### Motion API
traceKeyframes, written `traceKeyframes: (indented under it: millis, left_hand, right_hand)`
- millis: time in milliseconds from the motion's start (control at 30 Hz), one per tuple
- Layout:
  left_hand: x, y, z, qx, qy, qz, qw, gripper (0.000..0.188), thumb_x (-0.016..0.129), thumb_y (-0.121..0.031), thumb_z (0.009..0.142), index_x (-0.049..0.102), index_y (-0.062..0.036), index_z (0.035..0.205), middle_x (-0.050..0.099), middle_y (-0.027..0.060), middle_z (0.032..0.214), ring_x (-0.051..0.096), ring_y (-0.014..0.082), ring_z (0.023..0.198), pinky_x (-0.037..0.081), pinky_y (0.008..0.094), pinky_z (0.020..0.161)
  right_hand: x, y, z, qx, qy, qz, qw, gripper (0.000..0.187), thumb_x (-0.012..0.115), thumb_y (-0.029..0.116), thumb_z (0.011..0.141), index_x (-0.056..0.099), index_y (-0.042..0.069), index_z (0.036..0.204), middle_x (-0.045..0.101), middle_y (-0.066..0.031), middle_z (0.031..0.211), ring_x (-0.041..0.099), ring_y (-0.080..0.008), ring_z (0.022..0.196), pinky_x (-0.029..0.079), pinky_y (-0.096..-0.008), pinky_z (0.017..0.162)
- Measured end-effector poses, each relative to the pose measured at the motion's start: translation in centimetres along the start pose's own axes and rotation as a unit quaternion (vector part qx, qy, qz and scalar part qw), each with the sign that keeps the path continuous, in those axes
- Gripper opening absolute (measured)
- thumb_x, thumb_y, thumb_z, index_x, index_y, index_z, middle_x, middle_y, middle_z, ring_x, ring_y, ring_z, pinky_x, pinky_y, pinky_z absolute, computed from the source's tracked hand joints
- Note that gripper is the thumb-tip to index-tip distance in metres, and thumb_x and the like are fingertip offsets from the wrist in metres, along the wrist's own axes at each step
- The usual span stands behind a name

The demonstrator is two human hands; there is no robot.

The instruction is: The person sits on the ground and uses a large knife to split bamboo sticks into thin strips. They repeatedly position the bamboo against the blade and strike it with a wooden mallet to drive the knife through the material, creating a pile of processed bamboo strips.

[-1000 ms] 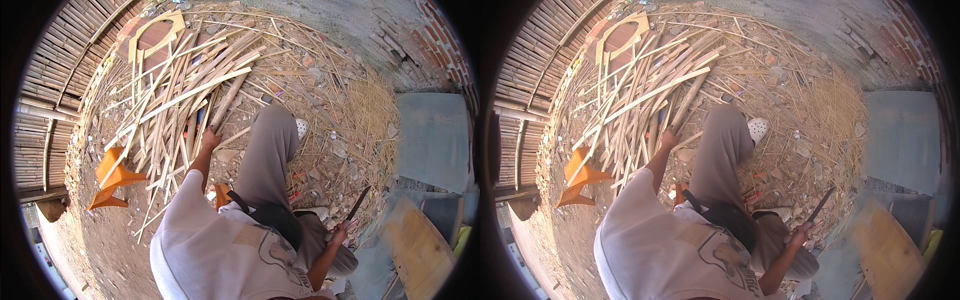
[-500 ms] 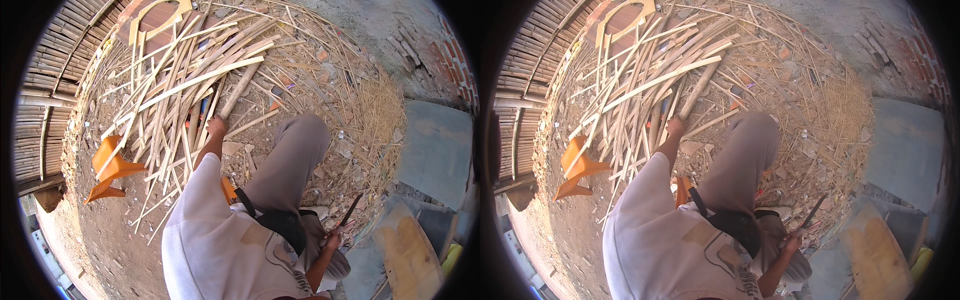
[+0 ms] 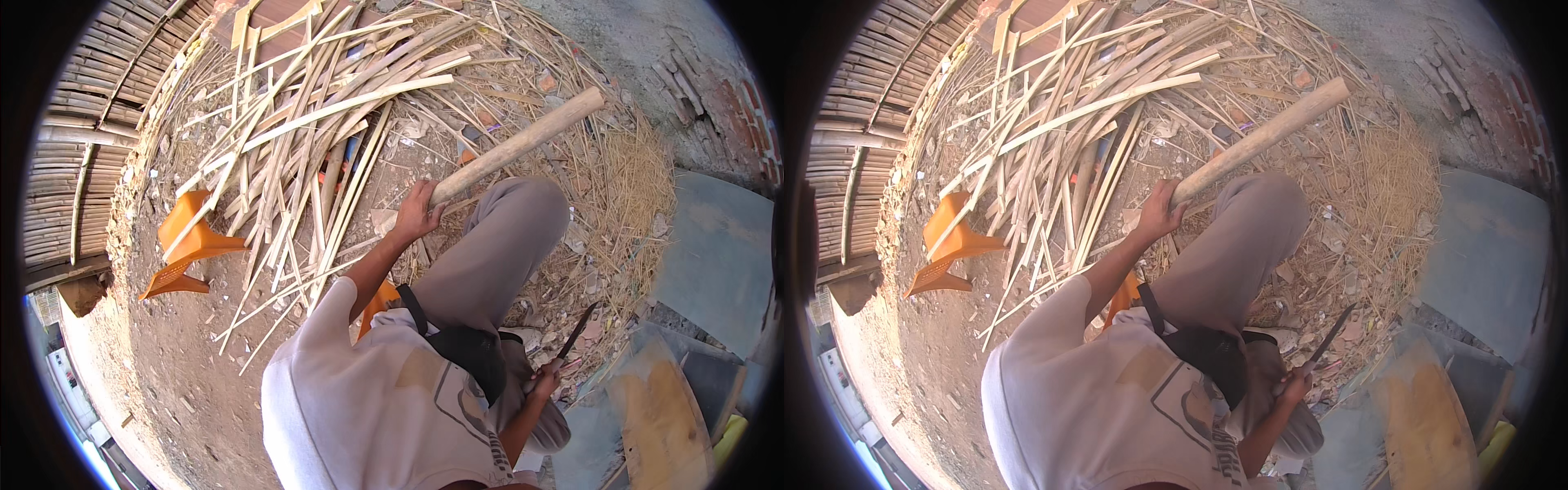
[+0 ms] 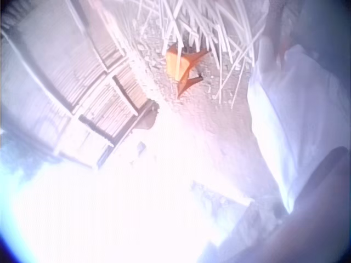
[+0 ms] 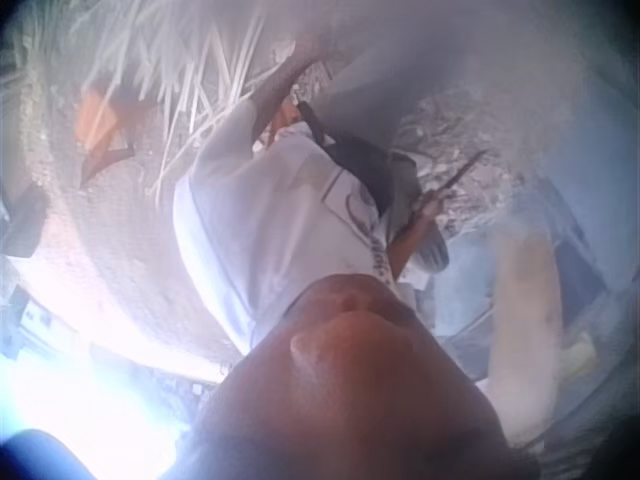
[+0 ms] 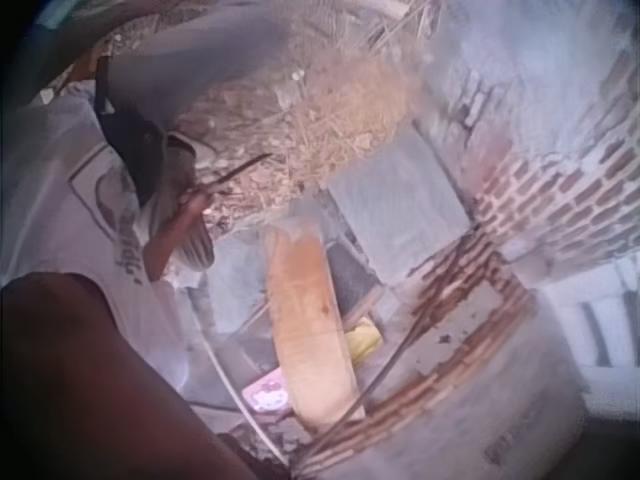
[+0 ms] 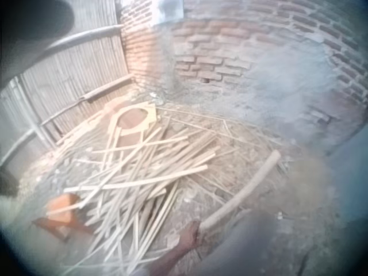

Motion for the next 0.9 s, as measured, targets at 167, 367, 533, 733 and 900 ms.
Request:
traceKeyframes:
  millis: [167,367,533,733,900]
  left_hand:
    - [-2.0,-11.7,7.0,0.143,-0.067,-0.067,0.985,0.05,0.072,-0.019,0.079,0.052,-0.0054,0.123,0.053,0.0182,0.114,0.06,0.0374,0.097,0.052,0.0428,0.079]
    - [-4.6,-29.1,14.7,0.271,-0.202,-0.211,0.917,0.066,0.083,-0.034,0.069,0.054,0.0005,0.117,0.058,0.0193,0.103,0.061,0.0338,0.092,0.05,0.0405,0.078]
    - [-4.9,-39.2,18.1,0.293,-0.141,-0.311,0.893,0.066,0.084,-0.041,0.064,0.06,0.002,0.107,0.067,0.0183,0.086,0.069,0.034,0.076,0.054,0.0394,0.068]
    - [2.9,-43.7,15.6,0.223,0.009,-0.369,0.902,0.047,0.08,-0.032,0.071,0.065,0.003,0.099,0.069,0.0171,0.085,0.069,0.0257,0.077,0.054,0.0351,0.07]
    - [13.9,-43.0,11.2,0.175,0.098,-0.422,0.884,0.035,0.075,-0.023,0.081,0.064,0.0004,0.104,0.068,0.0087,0.085,0.065,0.0144,0.077,0.052,0.031,0.07]
  right_hand:
    - [-0.5,-0.5,-0.2,0.019,0.005,-0.014,1.0,0.014,0.058,0.006,0.075,0.05,0.001,0.085,0.05,-0.0068,0.062,0.048,-0.0163,0.045,0.041,-0.0284,0.042]
    - [-0.8,-0.9,0.9,0.018,0.012,-0.006,1.0,0.014,0.058,0.006,0.074,0.051,0.001,0.085,0.05,-0.0066,0.062,0.048,-0.0167,0.045,0.041,-0.0284,0.042]
    - [-1.5,-1.5,1.2,-0.005,0.008,0.019,1.0,0.014,0.059,0.005,0.073,0.051,0.001,0.084,0.05,-0.0063,0.063,0.048,-0.0163,0.046,0.041,-0.0282,0.041]
    - [-1.4,-1.8,0.6,0.004,0.01,0.069,0.998,0.015,0.059,0.006,0.073,0.051,0.001,0.084,0.051,-0.0065,0.062,0.049,-0.0166,0.046,0.043,-0.0284,0.04]
    - [-2.0,-0.7,-0.8,-0.003,-0.036,0.116,0.993,0.014,0.059,0.006,0.076,0.052,0.0,0.086,0.052,-0.0065,0.063,0.05,-0.0153,0.046,0.043,-0.0279,0.04]
Point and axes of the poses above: each hand's wrist, its own z-axis towards the middle knuckle, its own x-axis out of the palm, y = z × x, the point moved 2 cm from there along z, towards the middle knuckle
